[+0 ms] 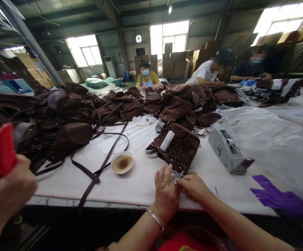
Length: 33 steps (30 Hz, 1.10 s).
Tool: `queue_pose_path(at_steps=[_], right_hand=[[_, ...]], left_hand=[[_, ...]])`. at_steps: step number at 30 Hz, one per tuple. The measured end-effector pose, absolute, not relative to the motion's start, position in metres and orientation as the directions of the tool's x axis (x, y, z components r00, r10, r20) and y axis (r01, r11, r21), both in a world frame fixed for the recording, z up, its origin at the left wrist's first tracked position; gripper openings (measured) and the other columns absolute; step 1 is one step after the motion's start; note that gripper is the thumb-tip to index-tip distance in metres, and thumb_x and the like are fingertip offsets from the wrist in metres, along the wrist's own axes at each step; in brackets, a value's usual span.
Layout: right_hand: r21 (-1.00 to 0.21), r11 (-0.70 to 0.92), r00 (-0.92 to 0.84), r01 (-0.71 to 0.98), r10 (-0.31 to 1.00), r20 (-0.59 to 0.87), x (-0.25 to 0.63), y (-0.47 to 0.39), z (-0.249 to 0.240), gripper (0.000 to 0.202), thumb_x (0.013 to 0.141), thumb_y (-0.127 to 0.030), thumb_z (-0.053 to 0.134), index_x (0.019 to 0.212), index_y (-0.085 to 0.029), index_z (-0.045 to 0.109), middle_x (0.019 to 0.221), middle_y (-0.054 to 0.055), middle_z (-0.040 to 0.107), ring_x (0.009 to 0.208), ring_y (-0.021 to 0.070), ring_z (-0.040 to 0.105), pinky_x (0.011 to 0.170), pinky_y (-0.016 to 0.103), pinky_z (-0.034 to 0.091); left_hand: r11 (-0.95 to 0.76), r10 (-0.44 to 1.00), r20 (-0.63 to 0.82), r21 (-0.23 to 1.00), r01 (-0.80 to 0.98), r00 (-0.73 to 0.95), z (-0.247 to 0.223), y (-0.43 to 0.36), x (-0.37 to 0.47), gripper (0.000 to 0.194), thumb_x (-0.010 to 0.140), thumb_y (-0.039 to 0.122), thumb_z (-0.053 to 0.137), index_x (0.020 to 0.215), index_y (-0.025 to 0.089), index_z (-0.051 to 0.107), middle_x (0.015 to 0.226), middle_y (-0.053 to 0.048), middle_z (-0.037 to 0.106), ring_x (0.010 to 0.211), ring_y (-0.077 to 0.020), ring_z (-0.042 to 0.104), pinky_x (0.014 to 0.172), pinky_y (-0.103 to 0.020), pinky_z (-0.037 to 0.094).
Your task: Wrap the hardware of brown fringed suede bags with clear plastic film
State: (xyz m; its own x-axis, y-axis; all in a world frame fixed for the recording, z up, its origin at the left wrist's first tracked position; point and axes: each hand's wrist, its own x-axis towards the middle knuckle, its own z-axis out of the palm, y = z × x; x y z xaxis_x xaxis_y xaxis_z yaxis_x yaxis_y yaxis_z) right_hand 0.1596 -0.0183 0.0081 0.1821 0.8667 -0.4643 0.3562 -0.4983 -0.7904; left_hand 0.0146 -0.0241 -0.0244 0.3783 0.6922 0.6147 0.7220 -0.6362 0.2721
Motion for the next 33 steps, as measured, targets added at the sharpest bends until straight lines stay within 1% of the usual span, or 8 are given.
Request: queue_pose_path(at_steps=[3,6,10,19,25,28,31,33], right_hand=[[-0.716,-0.658,0.197,0.234,0.753,-0.628,0.155,-0.017,0.019,0.032,0.082,-0.037,0.059,0.057,-0.019,0.050,0.038,-0.006,0.043,0.028,0.0060,0.031,0.033,0.020,0.020],[-0.708,-0.700,0.092,0.097,0.714,-0.694,0.158,-0.020,0.023,0.034,0.081,-0.041,0.061,0.060,-0.020,0.047,0.038,-0.008,0.039,0.028,0.0045,0.028,0.032,0.017,0.017],[-0.814,-0.578,-0.048,-0.057,0.816,-0.576,0.167,-0.028,0.013,0.036,0.073,-0.045,0.070,0.061,-0.018,0.050,0.041,-0.007,0.045,0.032,0.0039,0.033,0.033,0.016,0.021],[-0.808,-0.566,0.057,-0.161,0.812,-0.581,0.161,-0.034,0.019,0.030,0.074,-0.033,0.073,0.060,-0.017,0.051,0.042,-0.007,0.046,0.036,0.0047,0.036,0.036,0.018,0.029],[-0.788,-0.464,0.016,-0.404,0.858,-0.514,0.158,-0.036,0.006,0.037,0.061,-0.036,0.084,0.064,-0.016,0.054,0.053,-0.005,0.052,0.042,0.0035,0.038,0.041,0.018,0.032],[-0.858,-0.362,0.068,-0.365,0.909,-0.412,0.156,-0.038,0.000,0.042,0.060,-0.047,0.084,0.069,-0.014,0.059,0.057,-0.003,0.058,0.043,0.0044,0.041,0.043,0.019,0.030],[-0.934,-0.277,0.092,-0.225,0.948,-0.304,0.159,-0.038,-0.001,0.044,0.065,-0.054,0.079,0.069,-0.015,0.061,0.059,-0.001,0.061,0.045,0.0062,0.044,0.044,0.020,0.030],[-0.962,-0.235,0.093,-0.142,0.964,-0.249,0.162,-0.038,0.001,0.044,0.068,-0.056,0.076,0.065,-0.016,0.058,0.055,-0.003,0.058,0.045,0.0069,0.044,0.044,0.021,0.030]], left_hand=[[-0.682,0.636,0.629,0.187,0.707,0.447,-0.024,-0.025,0.014,0.025,0.086,0.007,0.047,0.098,0.016,0.067,0.151,-0.008,0.043,0.144,-0.0313,0.028,0.117,-0.056,0.025],[-0.703,0.614,0.624,0.154,0.694,0.484,-0.022,-0.023,0.013,0.030,0.085,0.004,0.048,0.104,0.017,0.066,0.152,-0.008,0.042,0.145,-0.0308,0.027,0.118,-0.057,0.022],[-0.650,0.707,0.585,0.316,0.691,0.397,-0.020,-0.020,0.013,0.017,0.084,0.005,0.051,0.086,0.016,0.064,0.152,-0.015,0.039,0.145,-0.0354,0.025,0.112,-0.061,0.033],[-0.522,0.853,0.438,0.689,0.503,0.285,-0.014,-0.018,0.020,0.023,0.089,0.007,0.046,0.076,0.014,0.064,0.145,-0.019,0.044,0.133,-0.0278,0.047,0.111,-0.048,0.042],[-0.161,0.977,0.092,0.909,0.385,0.192,0.001,-0.014,0.020,0.026,0.084,0.016,0.056,0.062,0.016,0.068,0.134,-0.015,0.058,0.126,-0.0276,0.054,0.109,-0.043,0.041],[0.053,0.973,-0.078,0.992,0.115,0.215,0.004,-0.012,0.021,0.024,0.081,0.025,0.062,0.061,0.015,0.070,0.126,-0.012,0.063,0.105,-0.0241,0.064,0.095,-0.037,0.050],[0.319,0.923,-0.243,0.917,-0.240,0.298,0.004,-0.012,0.024,0.030,0.073,0.038,0.075,0.062,0.011,0.067,0.101,-0.009,0.069,0.075,-0.0161,0.063,0.073,-0.031,0.054],[0.449,0.875,-0.322,0.819,-0.358,0.362,0.006,-0.013,0.024,0.034,0.065,0.041,0.083,0.067,0.010,0.067,0.083,-0.006,0.067,0.069,-0.0138,0.059,0.070,-0.030,0.054]])
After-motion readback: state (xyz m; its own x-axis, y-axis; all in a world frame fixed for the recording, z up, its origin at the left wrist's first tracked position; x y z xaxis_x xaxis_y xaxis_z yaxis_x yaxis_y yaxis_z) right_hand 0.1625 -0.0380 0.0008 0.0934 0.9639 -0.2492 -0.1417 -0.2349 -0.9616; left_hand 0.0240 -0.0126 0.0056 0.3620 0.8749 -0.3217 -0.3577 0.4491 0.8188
